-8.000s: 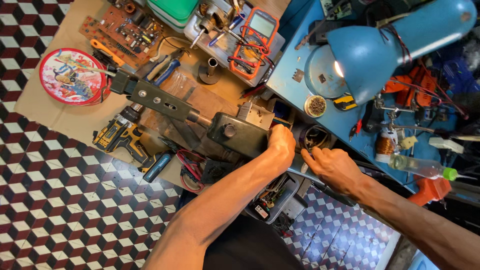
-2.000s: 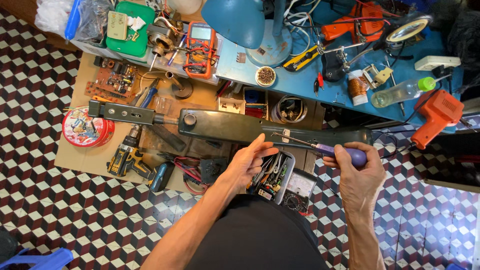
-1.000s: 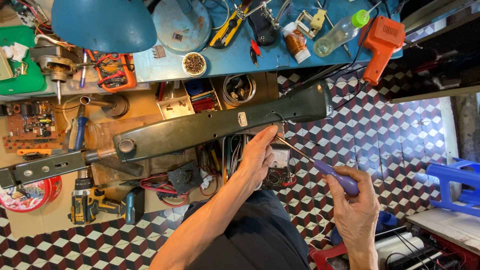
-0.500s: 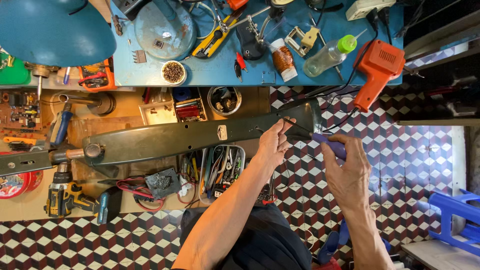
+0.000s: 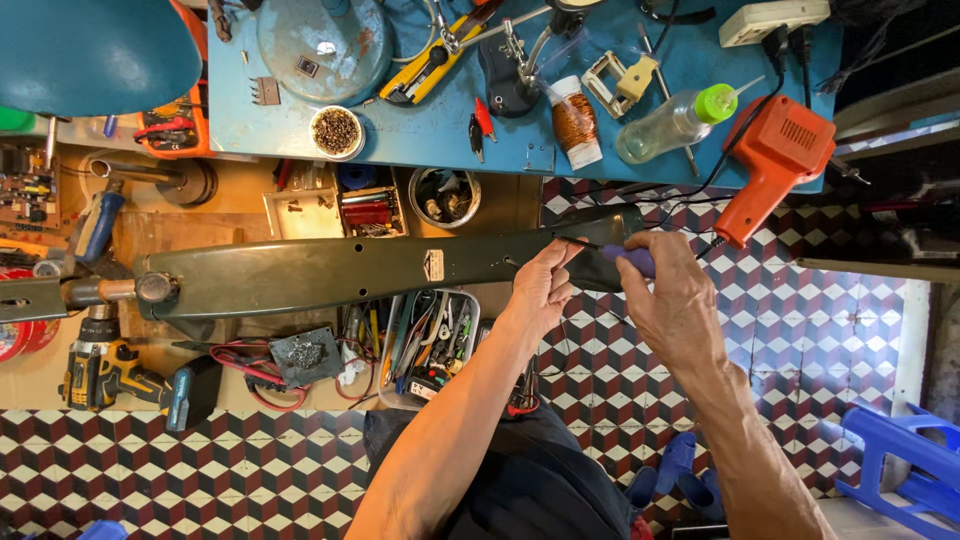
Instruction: The person assembles a dark green metal frame by selecting screws from a parts bin, using a cordless drill to fasten them, and using a screwdriver to tighten additional screws. The person uses a flashlight to illuminate the workspace and a multimeter is visible on the table.
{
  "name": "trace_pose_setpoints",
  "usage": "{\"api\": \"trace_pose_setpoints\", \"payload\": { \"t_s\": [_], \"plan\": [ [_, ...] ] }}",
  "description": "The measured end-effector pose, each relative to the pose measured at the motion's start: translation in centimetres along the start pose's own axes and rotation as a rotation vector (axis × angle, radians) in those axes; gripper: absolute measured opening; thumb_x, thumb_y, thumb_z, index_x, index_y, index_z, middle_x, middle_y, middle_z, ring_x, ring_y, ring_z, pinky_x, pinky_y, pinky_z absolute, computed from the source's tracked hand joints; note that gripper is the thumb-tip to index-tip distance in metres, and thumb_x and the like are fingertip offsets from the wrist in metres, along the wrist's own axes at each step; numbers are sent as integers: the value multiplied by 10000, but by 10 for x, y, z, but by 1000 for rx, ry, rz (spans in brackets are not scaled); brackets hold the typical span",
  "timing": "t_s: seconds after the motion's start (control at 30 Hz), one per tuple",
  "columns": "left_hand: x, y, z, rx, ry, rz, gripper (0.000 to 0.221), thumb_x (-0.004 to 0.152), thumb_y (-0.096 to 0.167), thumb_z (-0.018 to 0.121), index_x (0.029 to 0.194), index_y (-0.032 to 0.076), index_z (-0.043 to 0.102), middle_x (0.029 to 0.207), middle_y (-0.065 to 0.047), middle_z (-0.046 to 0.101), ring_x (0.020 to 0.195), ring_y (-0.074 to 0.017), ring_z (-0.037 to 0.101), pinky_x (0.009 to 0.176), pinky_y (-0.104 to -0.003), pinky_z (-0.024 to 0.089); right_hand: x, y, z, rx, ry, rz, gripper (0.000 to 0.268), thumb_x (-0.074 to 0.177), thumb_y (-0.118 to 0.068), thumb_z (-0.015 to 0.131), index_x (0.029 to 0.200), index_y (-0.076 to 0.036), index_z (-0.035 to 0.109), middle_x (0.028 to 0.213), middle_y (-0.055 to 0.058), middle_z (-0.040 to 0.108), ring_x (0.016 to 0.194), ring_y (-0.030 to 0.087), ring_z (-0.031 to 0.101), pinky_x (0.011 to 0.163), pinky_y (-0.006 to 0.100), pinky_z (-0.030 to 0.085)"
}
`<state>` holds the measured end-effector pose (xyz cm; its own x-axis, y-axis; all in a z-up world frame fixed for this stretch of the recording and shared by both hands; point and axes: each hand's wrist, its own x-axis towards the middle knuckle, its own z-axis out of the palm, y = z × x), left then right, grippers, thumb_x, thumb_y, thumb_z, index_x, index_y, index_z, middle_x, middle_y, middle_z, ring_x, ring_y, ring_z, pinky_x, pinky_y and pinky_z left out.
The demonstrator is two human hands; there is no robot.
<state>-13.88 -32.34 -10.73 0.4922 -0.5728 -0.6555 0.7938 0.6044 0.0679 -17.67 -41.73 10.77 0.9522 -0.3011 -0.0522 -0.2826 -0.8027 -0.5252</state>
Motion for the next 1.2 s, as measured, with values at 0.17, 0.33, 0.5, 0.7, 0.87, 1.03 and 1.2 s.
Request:
{"api": "trace_pose_setpoints", "payload": {
  "t_s": [0.17, 0.33, 0.5, 0.7, 0.87, 1.03, 1.2],
  "plan": [
    [2, 4, -7, 33, -41, -1, 172, 1032, 170, 543, 1113, 81, 666, 1231, -69, 736, 440, -26, 246, 405, -205, 241, 21, 2, 4, -5, -58, -103, 251, 949, -125, 687, 1154, 3, 622, 1109, 195, 654, 959, 361, 702, 803, 441, 545],
    [-41, 26, -6, 636, 56, 137, 213, 1013, 245, 589, 1169, 111, 643, 1102, -144, 779, 437, -34, 396, 383, -220, 328, 30, 1, 14, -12, -123, -105, 252, 943, -116, 673, 1159, -1, 611, 1109, 212, 648, 970, 374, 698, 786, 458, 550],
    [-102, 71, -1, 1848, 163, 951, 450, 917, 321, 774, 1300, 111, 667, 1149, -87, 721, 763, -206, 726, 651, -334, 554, 39, 4, 16, -47, -118, -150, 263, 952, -147, 672, 1162, -3, 606, 1111, 207, 650, 975, 397, 685, 816, 479, 540],
    [-71, 104, 21, 2477, 61, 556, 1154, 538, 398, 962, 1460, -15, 405, 1376, -251, 522, 815, -326, 717, 676, -392, 565, 56, 1, 1, -166, -356, -231, 235, 954, -184, 659, 1129, -32, 624, 1103, 183, 652, 980, 373, 670, 856, 479, 520],
    [-53, 98, -6, 2547, 91, 680, 886, 675, 244, 907, 1396, -29, 470, 1117, -175, 645, 822, -303, 733, 674, -396, 572, 57, 3, 9, -219, -253, -146, 307, 958, -262, 663, 1136, -13, 639, 1070, 220, 693, 944, 394, 687, 835, 492, 537],
    [-50, 98, -15, 2497, 86, 706, 823, 646, 240, 918, 1317, -3, 509, 1115, -175, 652, 826, -319, 729, 680, -405, 570, 54, 4, 13, -430, -249, 68, 417, 964, -414, 669, 1153, -42, 661, 963, 241, 744, 898, 414, 712, 815, 514, 548],
    [-57, 99, -11, 2490, 62, 727, 874, 621, 255, 934, 1326, -23, 498, 1093, -196, 648, 809, -329, 726, 658, -411, 569, 50, 16, 6, -340, -186, -285, 436, 899, -362, 711, 1121, 8, 649, 1011, 261, 696, 822, 416, 702, 700, 506, 561]
  ]
}}
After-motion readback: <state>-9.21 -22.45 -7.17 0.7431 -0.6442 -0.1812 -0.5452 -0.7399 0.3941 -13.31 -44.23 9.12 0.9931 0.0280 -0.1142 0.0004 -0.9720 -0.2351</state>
